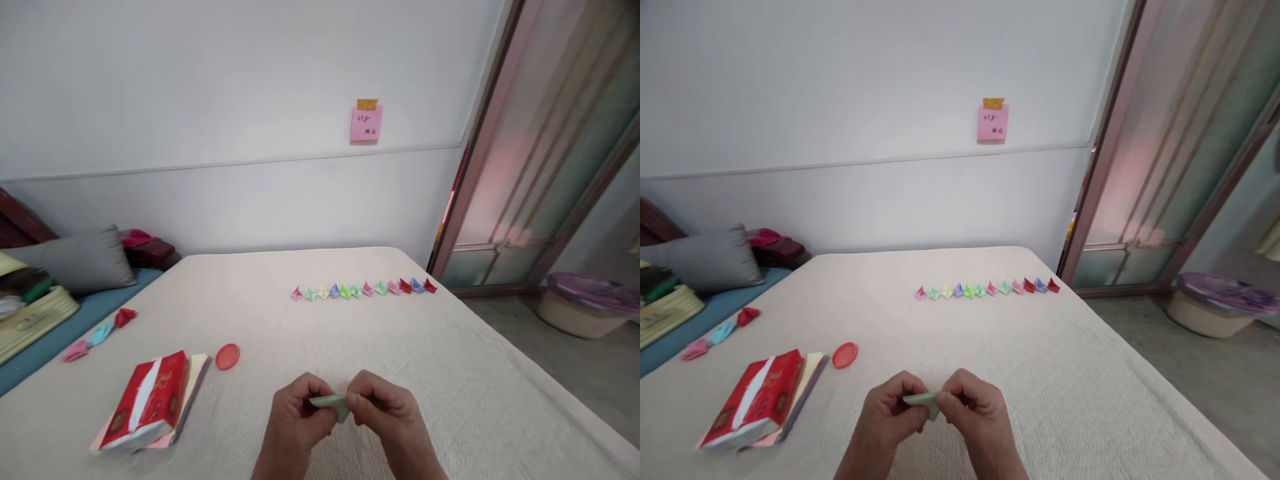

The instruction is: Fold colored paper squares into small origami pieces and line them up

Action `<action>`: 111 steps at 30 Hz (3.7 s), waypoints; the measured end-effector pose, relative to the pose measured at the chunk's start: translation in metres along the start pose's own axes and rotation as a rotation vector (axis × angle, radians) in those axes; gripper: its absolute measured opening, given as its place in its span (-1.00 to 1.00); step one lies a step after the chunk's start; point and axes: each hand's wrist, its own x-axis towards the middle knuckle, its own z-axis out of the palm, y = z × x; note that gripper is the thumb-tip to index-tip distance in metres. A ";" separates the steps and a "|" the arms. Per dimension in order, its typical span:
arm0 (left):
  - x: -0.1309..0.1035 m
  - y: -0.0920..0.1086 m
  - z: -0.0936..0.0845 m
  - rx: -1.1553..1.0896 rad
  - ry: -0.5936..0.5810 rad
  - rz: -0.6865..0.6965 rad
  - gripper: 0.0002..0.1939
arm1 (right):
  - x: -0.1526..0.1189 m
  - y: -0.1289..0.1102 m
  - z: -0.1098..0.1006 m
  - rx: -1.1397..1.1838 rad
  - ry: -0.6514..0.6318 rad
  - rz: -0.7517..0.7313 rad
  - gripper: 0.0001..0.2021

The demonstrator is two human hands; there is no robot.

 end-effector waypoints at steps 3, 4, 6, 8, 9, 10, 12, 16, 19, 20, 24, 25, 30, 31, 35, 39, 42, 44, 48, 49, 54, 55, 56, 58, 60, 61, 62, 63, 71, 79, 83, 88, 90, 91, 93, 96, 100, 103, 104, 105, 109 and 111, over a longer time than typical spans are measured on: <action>0.000 -0.002 0.000 -0.004 -0.022 -0.025 -0.92 | -0.002 0.000 0.000 -0.103 0.028 -0.078 -0.70; 0.000 -0.002 0.000 -0.007 -0.031 -0.024 -0.93 | -0.002 0.000 0.000 -0.134 0.037 -0.102 -0.71; 0.000 -0.004 0.000 -0.017 -0.042 -0.018 -0.94 | -0.002 0.002 -0.001 -0.175 0.048 -0.129 -0.71; 0.000 -0.003 -0.001 -0.040 -0.055 -0.013 -0.93 | -0.002 0.003 -0.003 -0.189 0.048 -0.140 -0.72; 0.000 -0.002 -0.001 -0.053 -0.059 -0.012 -0.92 | -0.001 0.002 -0.003 -0.191 0.045 -0.144 -0.72; 0.000 -0.001 -0.001 -0.064 -0.057 -0.012 -0.91 | -0.001 0.002 -0.004 -0.190 0.040 -0.147 -0.73; -0.001 0.002 -0.001 -0.070 -0.043 -0.014 -0.85 | 0.000 0.000 -0.005 -0.182 0.029 -0.151 -0.73; -0.001 0.005 0.000 -0.033 -0.008 -0.004 -0.79 | 0.000 -0.002 -0.005 -0.155 0.018 -0.140 -0.73; 0.000 0.003 0.001 -0.019 0.029 0.042 -0.79 | 0.000 -0.001 -0.004 -0.127 0.020 -0.127 -0.73; 0.000 0.003 0.001 -0.016 0.038 0.053 -0.79 | 0.000 -0.001 -0.004 -0.124 0.023 -0.124 -0.72; -0.002 0.002 0.002 0.030 0.070 0.068 -0.82 | 0.001 0.002 -0.002 -0.127 0.019 -0.107 -0.75; -0.002 0.002 0.002 0.046 0.076 0.067 -0.84 | 0.001 0.003 -0.001 -0.127 0.008 -0.103 -0.77; -0.005 0.003 0.002 0.140 0.101 0.095 -0.87 | 0.000 0.008 0.004 -0.175 -0.031 -0.120 -0.79; -0.005 0.003 0.003 0.156 0.107 0.105 -0.86 | 0.000 0.008 0.005 -0.186 -0.029 -0.123 -0.79; -0.006 0.003 0.004 0.182 0.129 0.108 -0.82 | -0.001 0.008 0.007 -0.223 -0.026 -0.111 -0.82; -0.005 0.003 0.004 0.172 0.134 0.085 -0.82 | -0.003 0.005 0.010 -0.227 -0.011 -0.112 -0.80; -0.002 0.001 0.002 0.106 0.147 0.013 -0.82 | -0.004 0.003 0.012 -0.208 0.018 -0.098 -0.77; 0.000 -0.001 0.000 0.044 0.160 -0.036 -0.79 | -0.004 0.002 0.013 -0.161 0.025 -0.059 -0.77; 0.002 -0.003 -0.001 -0.030 0.152 -0.060 -0.76 | 0.000 0.003 0.011 -0.032 0.064 0.082 -0.79; 0.001 -0.002 0.000 -0.031 0.143 -0.054 -0.76 | 0.002 0.004 0.010 -0.007 0.098 0.118 -0.80; -0.001 0.004 0.000 0.038 0.108 -0.012 -0.75 | 0.004 0.004 0.005 0.063 0.142 0.168 -0.77; -0.001 0.005 0.000 0.047 0.119 -0.013 -0.75 | 0.004 0.003 0.004 0.064 0.130 0.166 -0.75; -0.001 0.006 -0.001 0.052 0.133 -0.020 -0.75 | 0.003 0.003 0.004 0.061 0.130 0.164 -0.74; 0.000 0.005 0.000 0.032 0.160 -0.039 -0.76 | 0.002 0.003 0.005 0.052 0.152 0.152 -0.73; 0.001 0.003 0.002 -0.018 0.150 -0.073 -0.81 | 0.002 0.004 0.007 0.047 0.184 0.128 -0.73; 0.001 0.001 0.004 -0.039 0.124 -0.096 -0.82 | 0.001 0.005 0.008 0.046 0.194 0.114 -0.73; 0.001 -0.001 0.006 -0.047 0.092 -0.122 -0.82 | 0.002 0.006 0.008 0.047 0.196 0.106 -0.72; 0.002 -0.003 0.008 -0.041 0.060 -0.146 -0.82 | 0.002 0.006 0.009 0.046 0.193 0.103 -0.72; 0.001 -0.008 0.007 0.237 0.135 -0.011 -0.78 | 0.000 0.016 0.004 -0.343 0.181 -0.318 -0.82; -0.006 -0.009 0.006 0.522 0.136 0.181 -0.75 | -0.003 0.019 0.002 -0.678 0.066 -0.485 -0.82; -0.006 -0.007 0.006 0.591 0.076 0.242 -0.79 | -0.003 0.014 0.001 -0.619 0.046 -0.398 -0.82; -0.005 -0.009 0.003 0.719 -0.046 0.240 -0.77 | -0.002 0.002 -0.001 -0.515 -0.012 -0.253 -0.87; -0.004 -0.009 0.002 0.706 -0.037 0.230 -0.75 | 0.000 -0.001 -0.003 -0.457 -0.041 -0.207 -0.90; -0.003 -0.008 0.002 0.679 -0.028 0.208 -0.76 | 0.001 -0.002 -0.004 -0.420 -0.045 -0.189 -0.89; -0.003 -0.003 0.001 0.576 -0.024 0.144 -0.76 | 0.004 -0.003 -0.007 -0.339 -0.038 -0.145 -0.88; -0.003 0.010 -0.001 0.334 -0.082 0.034 -0.69 | 0.008 -0.005 -0.011 -0.225 -0.039 -0.062 -0.88; -0.003 0.017 -0.001 -0.043 -0.094 -0.117 -0.69 | 0.006 -0.006 -0.009 -0.002 -0.087 0.107 -0.86; -0.002 0.010 0.001 -0.259 -0.091 -0.176 -0.84 | 0.003 -0.005 -0.002 0.195 -0.128 0.208 -0.87; -0.002 0.007 0.001 -0.307 -0.102 -0.186 -0.83 | 0.002 -0.005 0.000 0.243 -0.150 0.231 -0.87; -0.002 0.005 0.001 -0.344 -0.114 -0.193 -0.82 | 0.002 -0.004 0.001 0.279 -0.170 0.249 -0.86; -0.001 0.003 -0.002 -0.396 -0.144 -0.226 -0.88 | 0.002 -0.002 0.003 0.313 -0.180 0.293 -0.87; -0.001 0.003 -0.004 -0.387 -0.156 -0.247 -0.89 | 0.002 -0.001 0.002 0.297 -0.181 0.307 -0.88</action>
